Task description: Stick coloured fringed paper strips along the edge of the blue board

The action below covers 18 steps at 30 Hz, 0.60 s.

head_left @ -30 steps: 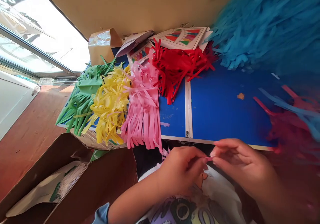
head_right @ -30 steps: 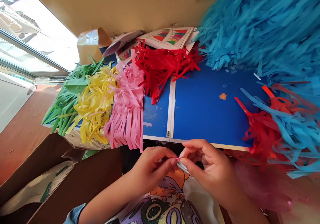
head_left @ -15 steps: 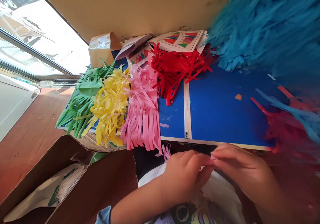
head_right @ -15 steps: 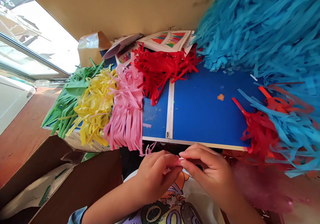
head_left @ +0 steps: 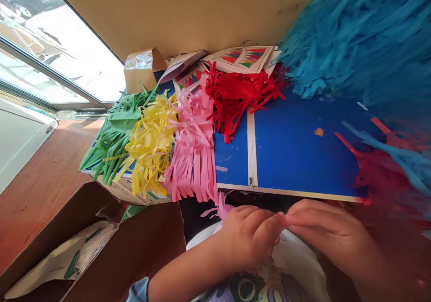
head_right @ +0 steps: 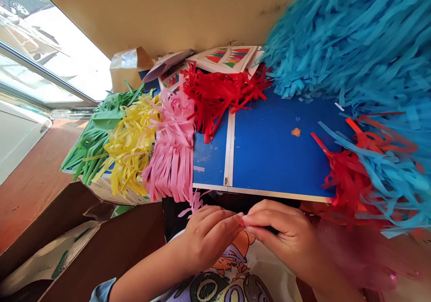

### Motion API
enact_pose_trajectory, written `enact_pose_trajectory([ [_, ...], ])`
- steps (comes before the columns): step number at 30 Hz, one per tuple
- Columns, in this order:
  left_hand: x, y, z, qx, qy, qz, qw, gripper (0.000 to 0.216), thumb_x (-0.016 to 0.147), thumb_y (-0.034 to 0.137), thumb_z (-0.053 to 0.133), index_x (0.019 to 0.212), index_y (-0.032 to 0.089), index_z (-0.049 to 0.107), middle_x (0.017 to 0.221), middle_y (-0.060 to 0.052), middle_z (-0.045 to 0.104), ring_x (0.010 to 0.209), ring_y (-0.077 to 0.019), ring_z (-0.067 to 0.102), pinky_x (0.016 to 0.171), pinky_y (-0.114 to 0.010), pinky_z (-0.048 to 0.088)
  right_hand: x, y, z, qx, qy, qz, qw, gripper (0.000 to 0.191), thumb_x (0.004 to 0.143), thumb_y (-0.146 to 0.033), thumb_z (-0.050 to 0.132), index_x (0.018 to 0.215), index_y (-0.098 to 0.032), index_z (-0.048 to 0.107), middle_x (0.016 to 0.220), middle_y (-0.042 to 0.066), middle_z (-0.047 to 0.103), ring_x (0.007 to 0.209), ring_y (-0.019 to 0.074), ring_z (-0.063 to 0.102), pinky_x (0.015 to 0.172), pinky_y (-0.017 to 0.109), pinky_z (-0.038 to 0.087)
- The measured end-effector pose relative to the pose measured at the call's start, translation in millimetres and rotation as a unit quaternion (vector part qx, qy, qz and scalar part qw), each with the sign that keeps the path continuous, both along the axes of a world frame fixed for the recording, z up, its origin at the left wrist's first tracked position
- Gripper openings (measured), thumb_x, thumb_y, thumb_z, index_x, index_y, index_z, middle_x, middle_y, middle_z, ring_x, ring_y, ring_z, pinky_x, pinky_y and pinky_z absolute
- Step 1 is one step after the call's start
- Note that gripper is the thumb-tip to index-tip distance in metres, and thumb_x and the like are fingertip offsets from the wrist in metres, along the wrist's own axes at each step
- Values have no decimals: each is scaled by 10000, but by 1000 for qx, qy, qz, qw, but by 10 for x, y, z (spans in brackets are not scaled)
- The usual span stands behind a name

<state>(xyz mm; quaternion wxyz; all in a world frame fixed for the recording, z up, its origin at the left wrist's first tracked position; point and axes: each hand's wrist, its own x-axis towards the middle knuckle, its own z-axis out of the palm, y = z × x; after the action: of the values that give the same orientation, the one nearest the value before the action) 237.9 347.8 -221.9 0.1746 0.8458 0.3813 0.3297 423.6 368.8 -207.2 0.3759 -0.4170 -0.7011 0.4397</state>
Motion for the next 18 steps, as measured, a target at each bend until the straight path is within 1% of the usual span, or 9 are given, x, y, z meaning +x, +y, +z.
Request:
enact_pose_trajectory([
  [1, 9, 9, 2, -27, -23, 3, 999, 179, 891, 197, 459, 1007, 141, 583, 803, -77, 689, 663, -151, 641, 607, -251, 510, -2, -7, -33, -5, 8, -1, 1000, 39, 763, -236, 647, 751, -233, 683, 720, 16, 663, 650, 135, 628, 580, 200, 534],
  [3, 23, 36, 28, -133, -77, 9, 988, 177, 878, 243, 499, 959, 133, 611, 789, -75, 683, 662, -139, 630, 596, -223, 493, -2, -23, -93, -16, 23, -1, 1000, 50, 771, -207, 635, 773, -237, 675, 740, 10, 657, 670, 128, 625, 592, 196, 526],
  [4, 26, 52, 48, -207, -102, 12, 973, 187, 869, 270, 519, 932, 129, 623, 769, -70, 678, 652, -131, 621, 580, -206, 480, 1, -31, -118, -20, 29, 0, 999, 63, 773, -194, 632, 787, -240, 672, 749, 7, 654, 680, 125, 623, 599, 196, 522],
  [6, 26, 84, 92, -347, -144, 22, 926, 213, 852, 313, 543, 876, 123, 636, 708, -51, 658, 605, -111, 595, 534, -180, 445, 9, -41, -156, -30, 34, 7, 999, 86, 774, -178, 627, 807, -246, 667, 764, 7, 646, 698, 125, 617, 613, 202, 515],
  [8, 25, 106, 121, -440, -175, 28, 880, 226, 854, 325, 537, 827, 120, 629, 645, -27, 626, 561, -94, 568, 515, -170, 419, 17, -40, -173, -36, 35, 12, 999, 87, 772, -177, 629, 809, -246, 666, 760, 11, 634, 700, 129, 610, 610, 210, 509],
  [11, 38, 111, 113, -500, -225, 17, 836, 229, 847, 326, 532, 791, 114, 597, 604, -3, 573, 531, -80, 541, 520, -169, 411, 15, -22, -171, -31, 40, 17, 999, 90, 762, -170, 640, 791, -252, 664, 738, 2, 620, 679, 123, 600, 592, 206, 499],
  [14, 69, 86, 52, -533, -283, 2, 797, 268, 833, 380, 541, 787, 117, 568, 619, 1, 549, 526, -76, 529, 522, -175, 415, 5, -3, -166, -18, 56, 17, 998, 115, 751, -150, 648, 775, -261, 658, 723, -14, 619, 655, 111, 595, 574, 193, 492],
  [16, 85, 63, 14, -535, -299, -1, 790, 292, 828, 409, 546, 797, 119, 560, 623, -1, 547, 514, -76, 521, 517, -180, 415, 5, 3, -172, -18, 63, 21, 998, 126, 748, -144, 650, 778, -266, 661, 719, -16, 619, 648, 111, 595, 570, 195, 494],
  [18, 90, 47, -1, -520, -292, 6, 803, 282, 830, 399, 539, 794, 120, 562, 615, -3, 547, 503, -80, 517, 507, -183, 412, 13, 7, -184, -24, 60, 28, 998, 125, 750, -150, 650, 789, -267, 670, 720, -10, 622, 652, 117, 598, 572, 202, 499],
])
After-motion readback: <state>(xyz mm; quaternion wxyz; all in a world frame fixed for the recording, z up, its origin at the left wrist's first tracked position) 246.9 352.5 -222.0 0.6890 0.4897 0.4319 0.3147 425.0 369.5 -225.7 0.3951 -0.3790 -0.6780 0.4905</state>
